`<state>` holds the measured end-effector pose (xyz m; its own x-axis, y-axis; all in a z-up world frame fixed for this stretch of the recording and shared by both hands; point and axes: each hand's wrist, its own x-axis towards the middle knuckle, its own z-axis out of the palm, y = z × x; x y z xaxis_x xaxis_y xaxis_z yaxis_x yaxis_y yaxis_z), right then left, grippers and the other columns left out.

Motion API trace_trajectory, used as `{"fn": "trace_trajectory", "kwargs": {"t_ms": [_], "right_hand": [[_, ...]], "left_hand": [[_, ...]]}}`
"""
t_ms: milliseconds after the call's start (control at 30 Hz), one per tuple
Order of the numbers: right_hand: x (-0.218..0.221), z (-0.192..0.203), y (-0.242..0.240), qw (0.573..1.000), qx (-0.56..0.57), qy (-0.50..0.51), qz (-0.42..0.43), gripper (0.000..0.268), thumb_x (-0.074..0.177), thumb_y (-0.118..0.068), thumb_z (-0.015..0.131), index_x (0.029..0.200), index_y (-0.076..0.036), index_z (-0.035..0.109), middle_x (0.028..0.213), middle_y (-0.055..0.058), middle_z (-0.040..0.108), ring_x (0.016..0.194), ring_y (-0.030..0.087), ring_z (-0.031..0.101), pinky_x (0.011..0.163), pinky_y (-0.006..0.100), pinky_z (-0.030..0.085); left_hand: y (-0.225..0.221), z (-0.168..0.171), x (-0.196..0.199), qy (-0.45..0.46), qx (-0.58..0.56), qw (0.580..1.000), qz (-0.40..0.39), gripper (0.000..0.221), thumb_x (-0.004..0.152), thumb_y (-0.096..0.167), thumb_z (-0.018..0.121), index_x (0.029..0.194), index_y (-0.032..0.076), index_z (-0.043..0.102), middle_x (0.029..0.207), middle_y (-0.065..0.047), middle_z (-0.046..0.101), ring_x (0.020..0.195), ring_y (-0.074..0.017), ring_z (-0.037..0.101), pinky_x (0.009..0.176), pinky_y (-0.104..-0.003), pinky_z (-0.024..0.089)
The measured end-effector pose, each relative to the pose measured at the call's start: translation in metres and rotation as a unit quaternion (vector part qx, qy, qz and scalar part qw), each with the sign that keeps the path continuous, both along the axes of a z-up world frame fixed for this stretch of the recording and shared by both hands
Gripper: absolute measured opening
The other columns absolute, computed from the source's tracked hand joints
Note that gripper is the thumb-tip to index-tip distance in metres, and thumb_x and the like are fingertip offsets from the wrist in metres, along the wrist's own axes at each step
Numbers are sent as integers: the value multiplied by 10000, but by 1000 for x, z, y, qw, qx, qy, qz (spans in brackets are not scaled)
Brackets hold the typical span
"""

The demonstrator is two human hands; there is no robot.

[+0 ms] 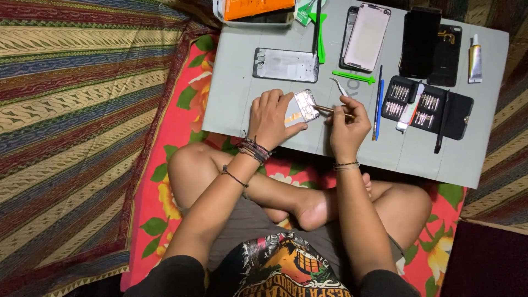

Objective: Connecting ribbon cables and reassembling internal components of a smartphone using tweezers.

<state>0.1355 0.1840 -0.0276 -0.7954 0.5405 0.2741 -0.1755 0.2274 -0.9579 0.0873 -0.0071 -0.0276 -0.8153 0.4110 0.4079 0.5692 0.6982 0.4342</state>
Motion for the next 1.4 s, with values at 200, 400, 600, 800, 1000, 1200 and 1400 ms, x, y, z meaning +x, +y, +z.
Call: {"fn": "trace_trajectory", "kwargs": {"t_ms": [200,400,600,800,1000,1200,1400], "right_hand": [[-2,0,-1,1000,5,3,-1,206,944,80,603,1130,41,682,790,142,657,586,199,689,564,307,559],[-2,-2,0,1000,-4,4,0,207,944,68,600,1132,38,680,795,139,654,594,195,691,568,307,564],[-3,-3,1,1000,-16,3,-3,209,940,70,595,1128,38,679,793,136,650,585,196,686,558,313,567],[-3,0,1,1000,-29,-1,-2,212,938,67,596,1131,38,680,802,136,646,602,196,693,562,315,578],[-8,11,0,999,-41,-6,-3,207,942,53,600,1132,32,679,804,126,649,607,185,695,558,309,583],[-18,22,-7,998,-63,5,6,223,932,54,596,1142,55,670,785,125,645,593,173,685,564,287,577],[-31,17,-8,997,-75,16,5,226,924,57,601,1136,58,679,771,125,646,581,179,689,565,291,576]], "left_hand": [[0,0,-1,3,-5,1000,0,811,740,588,842,1296,44,615,1098,-89,531,1128,-283,522,956,-453,400],[1,-1,-1,0,4,1000,3,810,744,598,832,1293,42,618,1094,-88,527,1135,-283,518,964,-453,392],[0,2,0,-10,4,1000,2,796,750,577,834,1297,39,618,1094,-89,533,1140,-285,517,966,-462,387],[0,13,3,-55,1,999,4,785,738,517,865,1315,48,612,1111,-86,529,1158,-285,508,980,-464,381],[6,24,-1,-111,34,993,10,654,782,418,850,1298,83,628,1125,-56,531,1172,-263,507,987,-455,381],[18,29,-11,-40,111,993,-9,262,953,272,698,1187,153,690,1013,-4,570,1043,-223,567,874,-399,411],[22,30,-26,26,124,992,0,99,994,286,638,997,231,720,879,74,596,923,-148,595,814,-330,412]]}}
